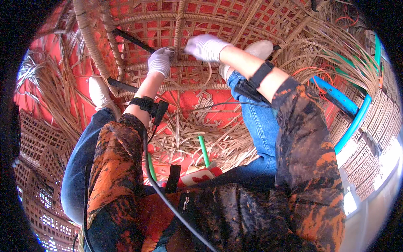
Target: Weaving thin bamboo or rattan strips onto a wooden frame to manufacture furniture components.
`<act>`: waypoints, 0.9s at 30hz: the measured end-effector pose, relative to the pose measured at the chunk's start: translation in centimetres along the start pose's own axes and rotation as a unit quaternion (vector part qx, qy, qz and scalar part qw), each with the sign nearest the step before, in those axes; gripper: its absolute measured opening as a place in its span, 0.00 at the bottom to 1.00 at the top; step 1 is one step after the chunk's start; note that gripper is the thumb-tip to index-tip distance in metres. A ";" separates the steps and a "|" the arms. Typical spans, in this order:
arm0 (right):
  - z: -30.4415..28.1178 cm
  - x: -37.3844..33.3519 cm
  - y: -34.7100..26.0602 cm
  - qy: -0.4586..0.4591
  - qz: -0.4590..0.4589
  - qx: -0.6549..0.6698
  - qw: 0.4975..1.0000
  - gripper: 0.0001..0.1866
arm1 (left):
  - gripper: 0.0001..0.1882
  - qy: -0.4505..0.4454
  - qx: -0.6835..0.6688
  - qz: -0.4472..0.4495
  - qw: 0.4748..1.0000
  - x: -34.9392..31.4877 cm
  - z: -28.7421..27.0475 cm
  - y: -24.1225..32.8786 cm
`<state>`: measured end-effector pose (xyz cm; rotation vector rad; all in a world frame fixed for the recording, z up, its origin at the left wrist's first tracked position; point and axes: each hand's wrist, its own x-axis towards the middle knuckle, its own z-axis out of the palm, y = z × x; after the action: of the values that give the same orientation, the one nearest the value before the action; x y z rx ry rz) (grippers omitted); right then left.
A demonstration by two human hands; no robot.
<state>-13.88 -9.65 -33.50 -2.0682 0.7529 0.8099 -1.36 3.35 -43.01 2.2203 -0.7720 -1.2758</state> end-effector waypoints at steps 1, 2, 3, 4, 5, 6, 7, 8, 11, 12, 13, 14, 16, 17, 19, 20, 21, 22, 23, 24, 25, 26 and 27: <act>0.3 1.3 1.9 0.096 -0.032 -0.011 0.995 0.14 | 0.16 0.001 -0.001 0.001 1.000 0.4 0.4 -0.6; 0.9 2.4 2.3 0.104 -0.039 0.052 0.992 0.15 | 0.16 -0.004 -0.050 -0.055 0.997 0.7 0.8 -1.5; 1.1 3.2 2.4 0.114 -0.044 0.113 0.986 0.17 | 0.17 -0.009 -0.099 -0.109 0.989 0.9 1.1 -1.8; 1.4 3.9 2.9 0.115 -0.042 0.112 0.986 0.17 | 0.17 -0.011 -0.099 -0.108 0.989 0.7 1.0 -1.2; 1.8 4.6 3.3 0.053 -0.003 0.227 0.973 0.18 | 0.21 -0.010 -0.064 -0.113 0.991 0.5 0.8 -0.6; 1.8 5.0 2.9 -0.011 0.032 0.338 0.941 0.19 | 0.25 -0.005 -0.027 -0.121 0.992 0.5 0.2 -0.3; 1.8 5.1 2.8 -0.012 0.030 0.339 0.940 0.19 | 0.25 -0.003 -0.026 -0.122 0.992 1.0 -0.1 -0.2; 1.8 5.3 2.6 -0.033 0.001 0.353 0.935 0.18 | 0.29 -0.021 0.022 -0.125 0.992 1.5 -0.5 0.2; 2.0 6.0 3.6 -0.071 -0.010 0.309 0.948 0.17 | 0.31 -0.050 0.095 -0.156 0.982 1.5 -0.7 3.5; 1.8 6.4 3.0 -0.094 -0.012 0.249 0.964 0.17 | 0.28 -0.042 0.126 -0.193 0.972 1.3 -1.1 4.2; 1.5 6.4 2.7 -0.094 -0.013 0.249 0.964 0.17 | 0.28 -0.042 0.127 -0.193 0.972 1.4 -1.0 3.9; 1.1 6.4 2.6 -0.098 0.001 0.198 0.975 0.17 | 0.29 -0.044 0.128 -0.163 0.977 1.7 -0.9 3.5; 1.2 6.5 1.4 -0.102 0.005 0.151 0.983 0.17 | 0.31 -0.040 0.137 -0.137 0.980 2.5 -1.1 1.1; 1.5 6.4 1.1 -0.028 -0.032 0.021 0.999 0.17 | 0.34 -0.050 0.104 -0.126 0.985 3.0 -1.0 -0.1; 2.2 5.8 0.9 0.045 -0.065 -0.107 0.991 0.17 | 0.37 -0.063 0.073 -0.116 0.989 2.8 -1.1 -0.5; 2.8 5.2 0.9 0.050 -0.036 -0.100 0.993 0.17 | 0.32 -0.067 -0.036 -0.172 0.982 1.9 -1.5 0.4; 3.4 4.6 0.9 0.053 -0.008 -0.092 0.994 0.18 | 0.27 -0.070 -0.144 -0.226 0.961 0.9 -2.1 1.1; 3.2 4.1 0.2 0.031 0.000 -0.093 0.995 0.18 | 0.26 -0.063 -0.156 -0.254 0.952 -0.4 -3.8 2.3; 3.2 3.5 0.1 0.032 0.004 -0.097 0.995 0.18 | 0.26 -0.065 -0.159 -0.251 0.953 -1.2 -4.0 2.4; 3.4 3.0 -0.1 -0.001 0.001 -0.104 0.995 0.17 | 0.26 -0.033 -0.042 -0.161 0.985 -1.8 -4.1 2.3; 3.6 2.5 -1.0 -0.034 -0.005 -0.109 0.993 0.17 | 0.26 0.004 0.078 -0.069 0.995 -2.2 -4.5 2.0; 4.1 1.7 -1.7 -0.050 -0.053 -0.153 0.985 0.16 | 0.26 0.050 0.109 0.023 0.993 -2.6 -4.1 2.2; 4.5 0.4 -3.9 -0.096 -0.083 -0.135 0.983 0.14 | 0.26 0.052 0.112 0.020 0.992 -3.4 -4.5 2.7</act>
<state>-12.03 -4.04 -34.32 -2.2144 0.3738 1.0446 0.58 4.12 -37.10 2.4128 -0.9529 -1.0900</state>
